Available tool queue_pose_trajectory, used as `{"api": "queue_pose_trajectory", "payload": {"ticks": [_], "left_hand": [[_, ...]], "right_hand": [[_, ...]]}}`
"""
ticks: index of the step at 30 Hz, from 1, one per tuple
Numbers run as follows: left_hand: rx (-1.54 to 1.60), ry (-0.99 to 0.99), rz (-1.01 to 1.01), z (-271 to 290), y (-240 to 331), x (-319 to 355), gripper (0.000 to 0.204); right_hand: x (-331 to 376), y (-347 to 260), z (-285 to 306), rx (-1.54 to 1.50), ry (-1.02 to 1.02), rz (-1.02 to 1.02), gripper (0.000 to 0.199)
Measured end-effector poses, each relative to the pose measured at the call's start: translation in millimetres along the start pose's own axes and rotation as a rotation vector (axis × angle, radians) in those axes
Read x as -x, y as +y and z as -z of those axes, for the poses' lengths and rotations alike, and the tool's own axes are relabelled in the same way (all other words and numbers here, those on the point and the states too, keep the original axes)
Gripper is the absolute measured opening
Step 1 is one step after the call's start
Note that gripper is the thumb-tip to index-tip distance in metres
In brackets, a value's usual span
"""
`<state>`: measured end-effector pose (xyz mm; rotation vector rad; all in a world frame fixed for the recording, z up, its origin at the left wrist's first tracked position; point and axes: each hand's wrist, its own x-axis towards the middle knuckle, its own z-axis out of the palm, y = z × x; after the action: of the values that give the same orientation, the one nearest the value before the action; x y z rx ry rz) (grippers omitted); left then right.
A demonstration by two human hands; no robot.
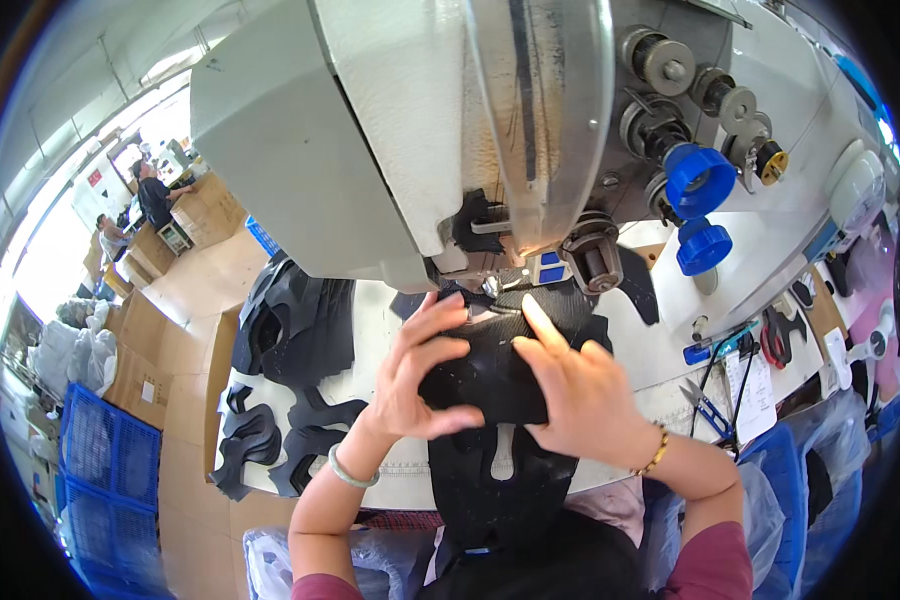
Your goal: The person aligns and stitches black shoe upper components together using a sewing machine.
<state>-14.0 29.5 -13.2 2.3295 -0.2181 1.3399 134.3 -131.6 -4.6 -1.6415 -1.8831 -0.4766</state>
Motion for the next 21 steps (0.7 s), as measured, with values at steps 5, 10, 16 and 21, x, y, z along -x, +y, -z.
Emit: {"api": "queue_pose_trajectory", "payload": {"ticks": [5,10,16,21], "left_hand": [[-0.542,-0.236,-0.018,-6.8,15.9,-12.3,0.059],[-0.554,-0.185,0.038,-13.6,26.9,-25.1,0.044],[-0.544,-0.199,0.039,-10.0,21.0,-23.4,0.043],[-0.535,-0.212,0.011,-10.6,17.8,-22.1,0.064]], "right_hand": [[-15.3,36.5,6.0,0.115,0.206,0.089,0.052],[-10.7,59.1,-14.8,-0.041,0.262,0.029,0.055],[-4.5,62.8,-22.9,-0.008,0.228,0.033,0.053],[-4.2,64.2,-20.7,-0.035,0.28,0.044,0.058]]}}
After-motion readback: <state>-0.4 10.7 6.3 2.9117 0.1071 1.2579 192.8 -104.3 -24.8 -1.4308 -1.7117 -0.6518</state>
